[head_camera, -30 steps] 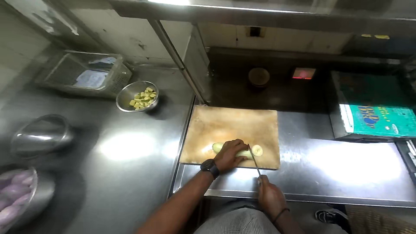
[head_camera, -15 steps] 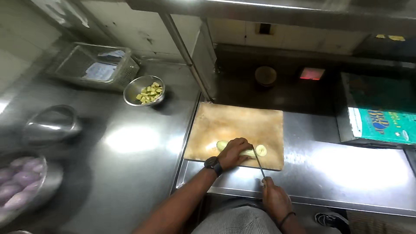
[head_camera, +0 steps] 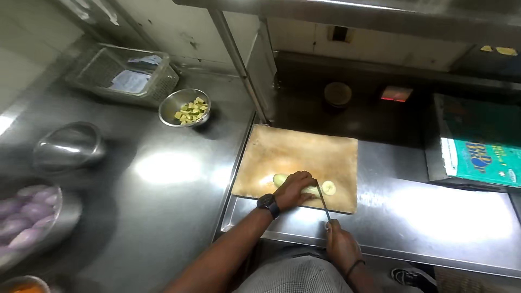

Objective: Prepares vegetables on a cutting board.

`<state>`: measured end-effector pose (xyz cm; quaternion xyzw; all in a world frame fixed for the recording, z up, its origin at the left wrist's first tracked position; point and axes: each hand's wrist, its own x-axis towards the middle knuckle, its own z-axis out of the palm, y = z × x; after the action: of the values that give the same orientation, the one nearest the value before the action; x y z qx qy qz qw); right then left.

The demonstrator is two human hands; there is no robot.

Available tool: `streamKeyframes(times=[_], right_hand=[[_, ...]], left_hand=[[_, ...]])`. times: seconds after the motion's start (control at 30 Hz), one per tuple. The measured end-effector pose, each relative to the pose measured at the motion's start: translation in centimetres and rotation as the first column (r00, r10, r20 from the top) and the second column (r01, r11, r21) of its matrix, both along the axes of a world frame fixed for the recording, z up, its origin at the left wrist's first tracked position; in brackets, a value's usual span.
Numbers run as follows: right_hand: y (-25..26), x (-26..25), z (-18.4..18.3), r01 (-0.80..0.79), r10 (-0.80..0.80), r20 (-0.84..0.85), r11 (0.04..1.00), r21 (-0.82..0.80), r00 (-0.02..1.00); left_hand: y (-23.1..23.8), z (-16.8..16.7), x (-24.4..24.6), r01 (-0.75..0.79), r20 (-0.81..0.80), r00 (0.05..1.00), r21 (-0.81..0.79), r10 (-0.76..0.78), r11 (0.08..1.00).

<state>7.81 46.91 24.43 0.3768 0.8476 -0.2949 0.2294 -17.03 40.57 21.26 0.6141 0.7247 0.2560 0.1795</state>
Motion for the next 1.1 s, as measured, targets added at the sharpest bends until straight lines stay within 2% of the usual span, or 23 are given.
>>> streamKeyframes(times=[0.13, 0.3, 0.37, 0.47, 0.5, 0.67, 0.77, 0.87, 0.97, 1.03, 1.1], right_hand=[[0.1, -0.9, -3.8, 0.007, -0.005, 0.063, 0.999, -0.034, 0.998], [0.3, -0.4, 1.1, -0.006, 0.005, -0.016, 1.000, -0.011, 1.000], [0.0, -0.5, 0.0, -0.004, 0.004, -0.007, 1.000, -0.025, 1.000], [-0.2, -1.4, -3.8, 0.002, 0.000, 0.091, 1.000, -0.021, 0.996], [-0.1, -1.6, -3.9, 0.001, 0.000, 0.092, 1.000, -0.016, 0.996], [-0.2, -0.9, 0.3, 0.000, 0.001, -0.036, 1.000, 0.013, 0.999], [-0.3, -1.6, -2.3, 0.003, -0.002, 0.049, 0.999, -0.034, 0.999], [-0.5, -1.8, -5.5, 0.010, -0.009, 0.077, 1.000, -0.010, 0.997], [-0.2, -1.8, -5.4, 0.003, -0.002, 0.085, 1.000, -0.014, 0.996], [-0.1, -1.7, -4.7, -0.006, 0.008, 0.088, 1.000, -0.031, 0.996], [0.0, -1.6, -3.3, -0.005, 0.006, 0.050, 1.000, -0.031, 0.999]], left_hand=[[-0.1, -0.2, -0.1, 0.005, 0.004, 1.000, 0.010, -0.005, 1.000], [-0.1, 0.3, -0.1, -0.011, 0.013, 1.000, 0.007, 0.011, 1.000], [-0.1, 0.3, -0.1, -0.011, 0.015, 1.000, 0.021, 0.011, 1.000], [-0.2, 0.0, -0.1, -0.011, 0.022, 1.000, 0.031, 0.011, 0.999], [-0.1, 0.0, -0.2, -0.012, 0.027, 1.000, 0.028, 0.011, 1.000], [-0.2, 0.6, -0.2, -0.022, 0.047, 0.999, 0.019, 0.022, 1.000], [-0.3, 0.3, 0.0, -0.032, 0.046, 0.998, 0.034, 0.030, 0.999], [-0.9, 0.1, -0.1, -0.032, 0.019, 0.999, 0.056, 0.031, 0.998], [-2.2, 0.4, -0.8, -0.027, -0.092, 0.995, 0.005, 0.027, 1.000], [-2.6, 0.3, -1.2, -0.019, -0.113, 0.994, -0.026, 0.016, 0.999], [-2.7, -0.2, -1.4, -0.010, -0.101, 0.995, 0.008, 0.010, 1.000]])
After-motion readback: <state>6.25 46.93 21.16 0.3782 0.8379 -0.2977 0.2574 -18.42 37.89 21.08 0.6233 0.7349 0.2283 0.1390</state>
